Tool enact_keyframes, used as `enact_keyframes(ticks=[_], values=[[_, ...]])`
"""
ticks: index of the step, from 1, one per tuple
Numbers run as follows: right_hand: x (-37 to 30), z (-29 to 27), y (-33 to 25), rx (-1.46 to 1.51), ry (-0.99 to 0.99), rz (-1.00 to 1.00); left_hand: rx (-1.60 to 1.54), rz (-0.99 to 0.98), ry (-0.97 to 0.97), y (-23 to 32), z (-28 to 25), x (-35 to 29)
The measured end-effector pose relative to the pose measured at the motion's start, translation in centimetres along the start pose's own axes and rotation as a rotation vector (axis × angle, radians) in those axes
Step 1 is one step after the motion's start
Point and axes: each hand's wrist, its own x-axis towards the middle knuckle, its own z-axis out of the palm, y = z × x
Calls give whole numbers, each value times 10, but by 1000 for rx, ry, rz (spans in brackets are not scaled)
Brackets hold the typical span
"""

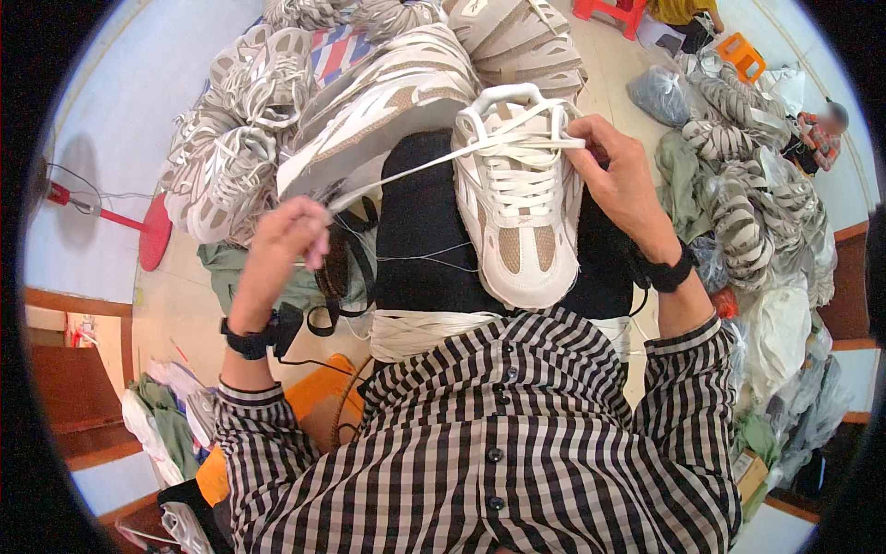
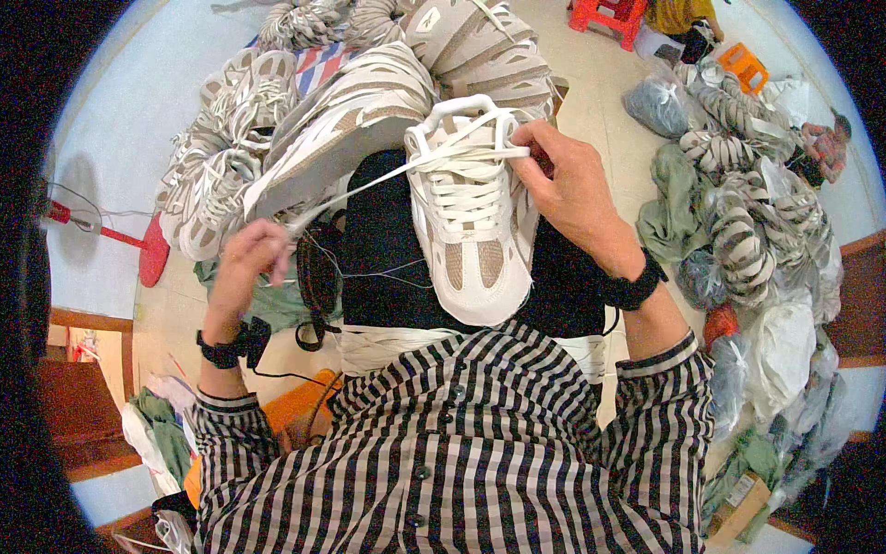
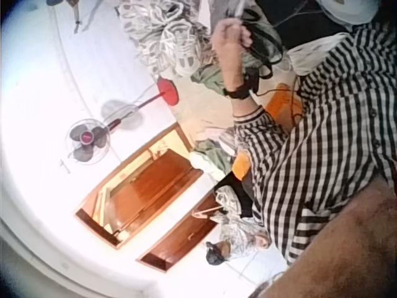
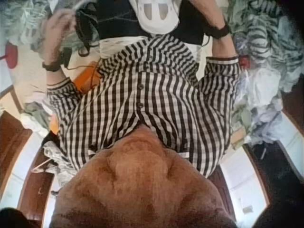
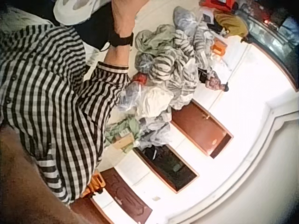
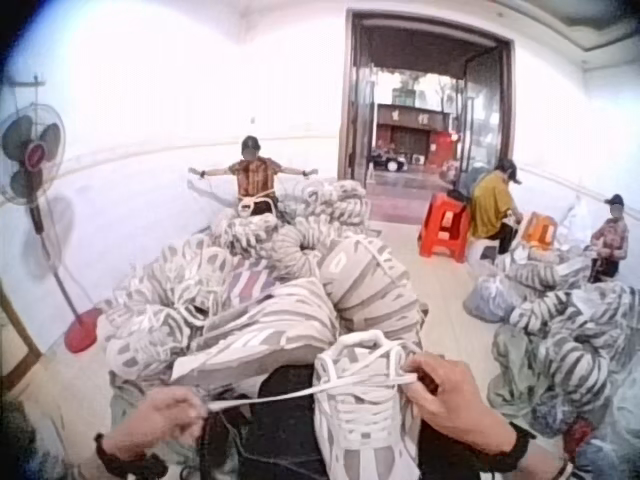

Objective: The worker is lacing and assembling shoe components in a factory setting.

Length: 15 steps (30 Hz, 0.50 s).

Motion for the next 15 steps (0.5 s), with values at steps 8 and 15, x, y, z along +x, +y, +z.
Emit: enact_keyframes(ticks=[8,15], values=[[-30,2,11,-607,-79,4,1104,865,457,39,37,16],[-57,5,3,-646,-105,-99,1276,534,187,71,39,127]])
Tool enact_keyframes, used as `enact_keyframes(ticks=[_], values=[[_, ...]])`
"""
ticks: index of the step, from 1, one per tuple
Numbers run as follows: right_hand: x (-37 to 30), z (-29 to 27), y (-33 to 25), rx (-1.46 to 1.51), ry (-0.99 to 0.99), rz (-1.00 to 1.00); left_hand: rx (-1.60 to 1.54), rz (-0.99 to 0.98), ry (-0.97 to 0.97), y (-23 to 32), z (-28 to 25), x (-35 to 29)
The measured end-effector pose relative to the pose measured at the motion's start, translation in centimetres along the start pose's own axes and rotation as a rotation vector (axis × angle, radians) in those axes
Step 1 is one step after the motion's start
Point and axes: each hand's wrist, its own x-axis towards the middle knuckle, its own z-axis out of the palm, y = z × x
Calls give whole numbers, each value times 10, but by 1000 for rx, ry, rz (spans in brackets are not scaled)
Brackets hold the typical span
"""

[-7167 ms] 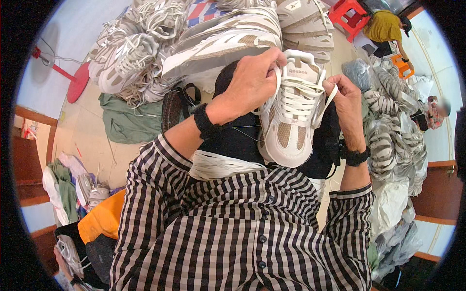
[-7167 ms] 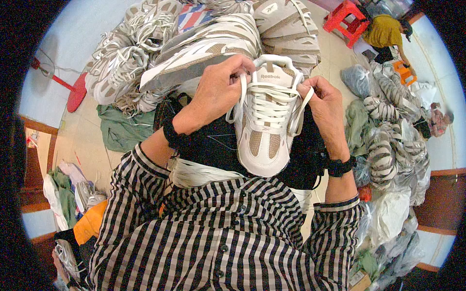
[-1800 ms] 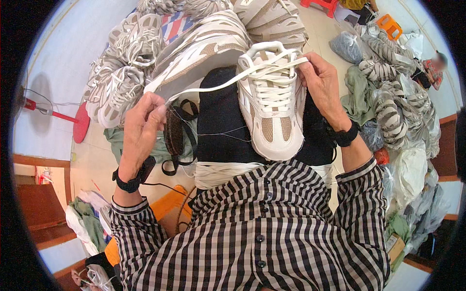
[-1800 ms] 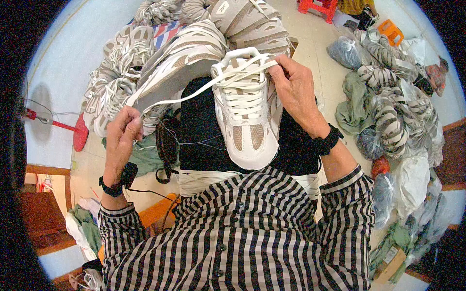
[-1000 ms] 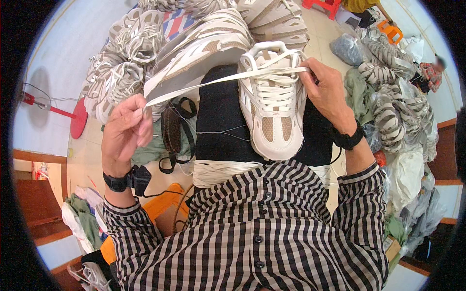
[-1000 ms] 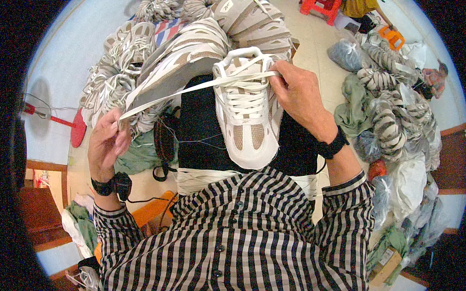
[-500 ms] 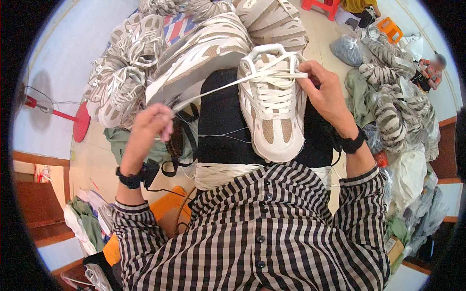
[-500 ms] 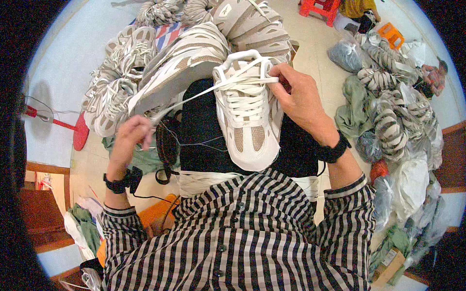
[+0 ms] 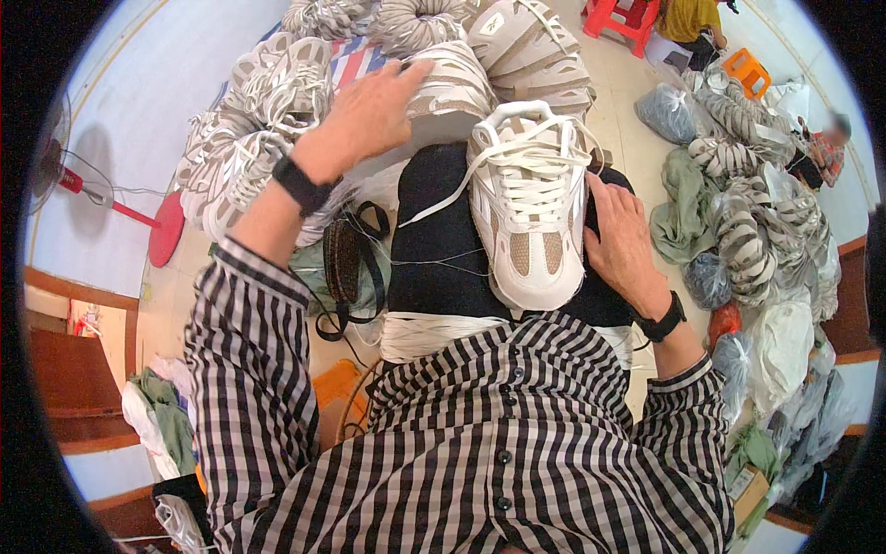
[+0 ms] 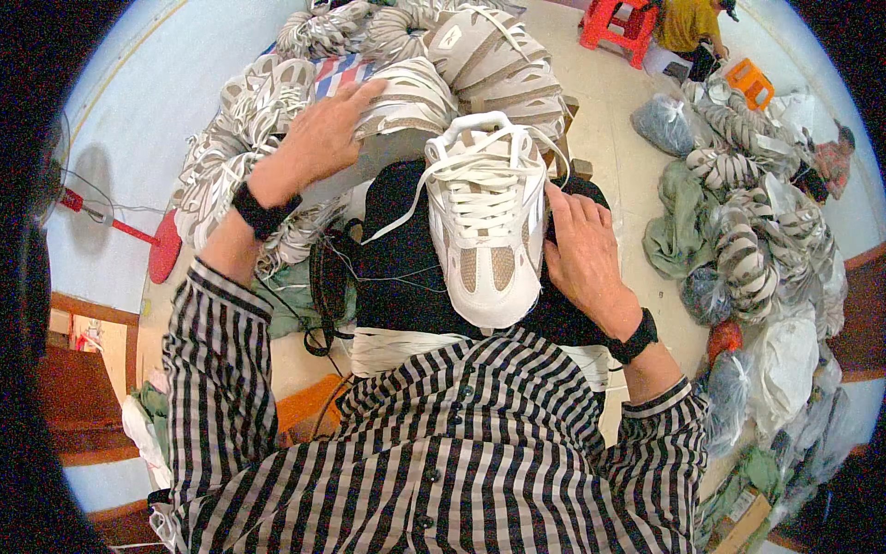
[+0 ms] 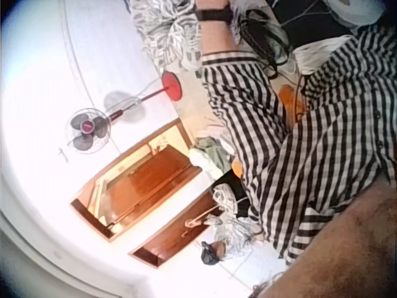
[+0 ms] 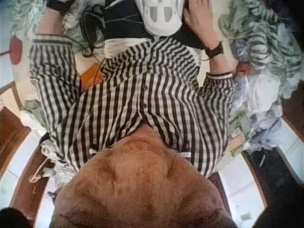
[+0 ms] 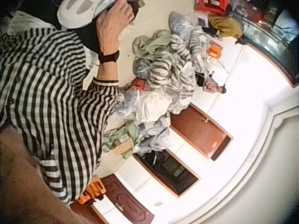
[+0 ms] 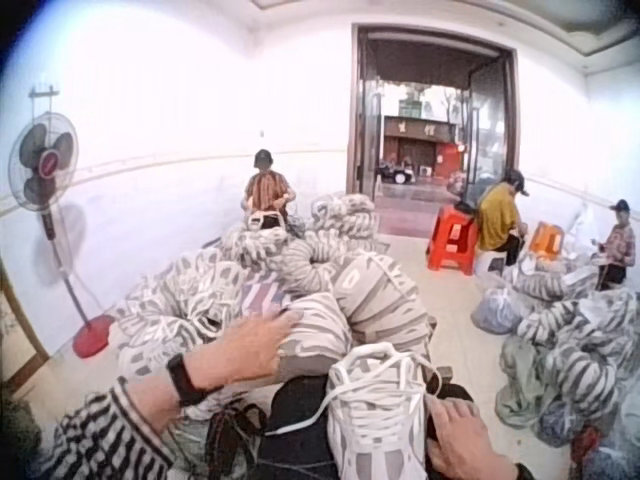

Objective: The worker is lacing and assembling shoe components in a factory setting.

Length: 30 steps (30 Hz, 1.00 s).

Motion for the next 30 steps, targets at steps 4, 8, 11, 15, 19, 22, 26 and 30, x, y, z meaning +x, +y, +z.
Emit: enact_keyframes(ticks=[4,8,11,15,19,22,26,30], values=[[-1,3,6,48,59,29,-106,189,-94,-16,1,17],[13,3,10,26,135,-53,-31,346,-11,-20,-5,34],[39,2,17,111,141,-120,-54,302,-202,-22,-17,53],[52,-6,16,147,190,-262,-28,306,-279,-28,-29,72],[39,-19,-10,-78,140,-370,-138,352,-240,-33,-26,96],[43,-28,-36,-244,173,-466,-26,410,-265,-34,-13,123],[55,-32,-70,-382,183,-568,151,357,-426,-29,-3,151],[56,-35,-89,-505,153,-674,200,290,-255,-5,-6,151]])
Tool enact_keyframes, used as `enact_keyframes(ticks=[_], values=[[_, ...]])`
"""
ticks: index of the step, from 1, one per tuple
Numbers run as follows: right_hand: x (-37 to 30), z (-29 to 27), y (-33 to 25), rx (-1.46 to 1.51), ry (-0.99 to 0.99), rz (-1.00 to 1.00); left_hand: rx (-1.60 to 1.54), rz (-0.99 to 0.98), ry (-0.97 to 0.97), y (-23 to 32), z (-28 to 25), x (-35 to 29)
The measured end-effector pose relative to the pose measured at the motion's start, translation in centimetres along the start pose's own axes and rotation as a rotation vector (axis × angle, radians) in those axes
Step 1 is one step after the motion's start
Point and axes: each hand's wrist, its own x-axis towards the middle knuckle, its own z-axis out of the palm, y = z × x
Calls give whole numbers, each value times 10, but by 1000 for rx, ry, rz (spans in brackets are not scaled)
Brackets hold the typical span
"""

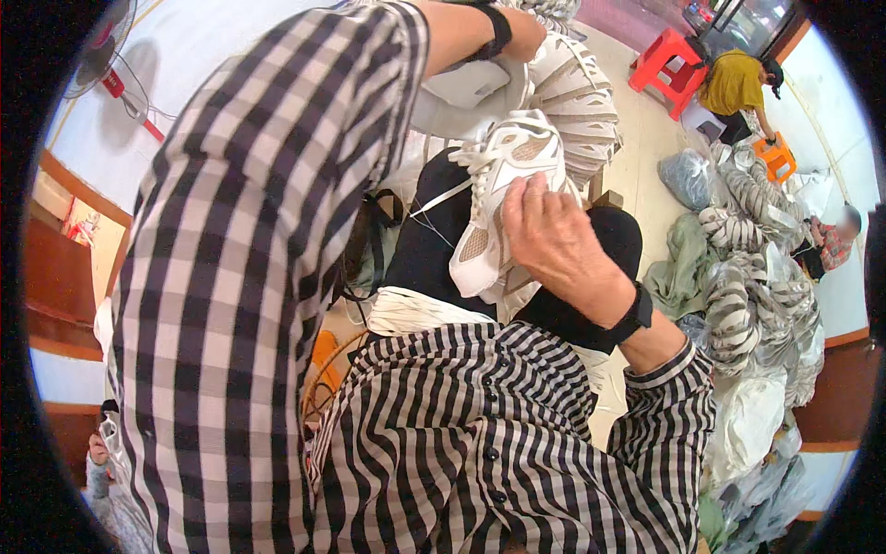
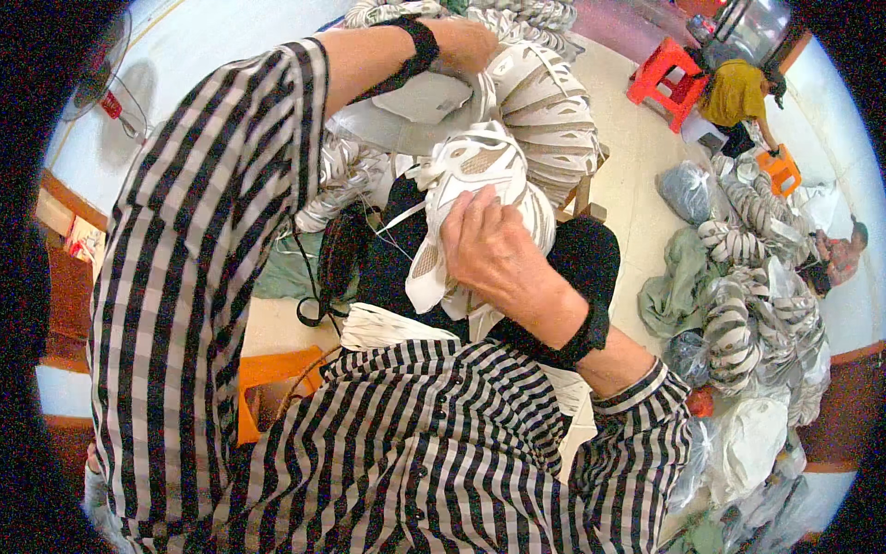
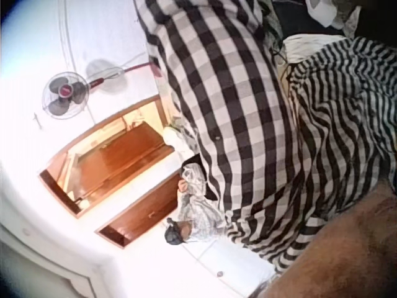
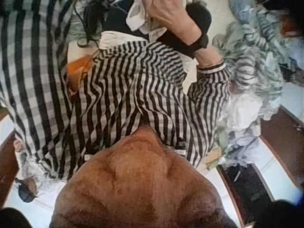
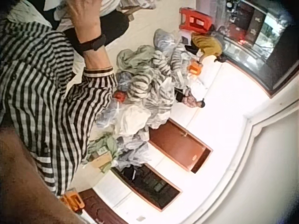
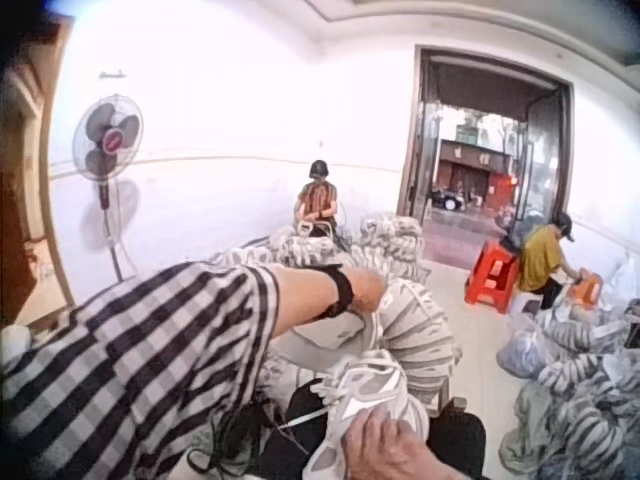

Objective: The worker is lacing and assembling shoe components in a factory setting.

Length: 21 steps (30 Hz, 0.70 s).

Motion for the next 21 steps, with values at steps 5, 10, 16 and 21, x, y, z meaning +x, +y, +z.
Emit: enact_keyframes(ticks=[5,10,16,21], values=[[12,-4,-12,-103,4,-119,-50,-142,48,24,-10,-17],[31,-8,-15,-163,-93,-258,19,-202,-5,38,-18,-21],[49,10,-5,108,1,-308,-33,-28,-56,81,-17,-26],[49,46,47,335,220,158,-213,-33,-1,48,12,-59]])
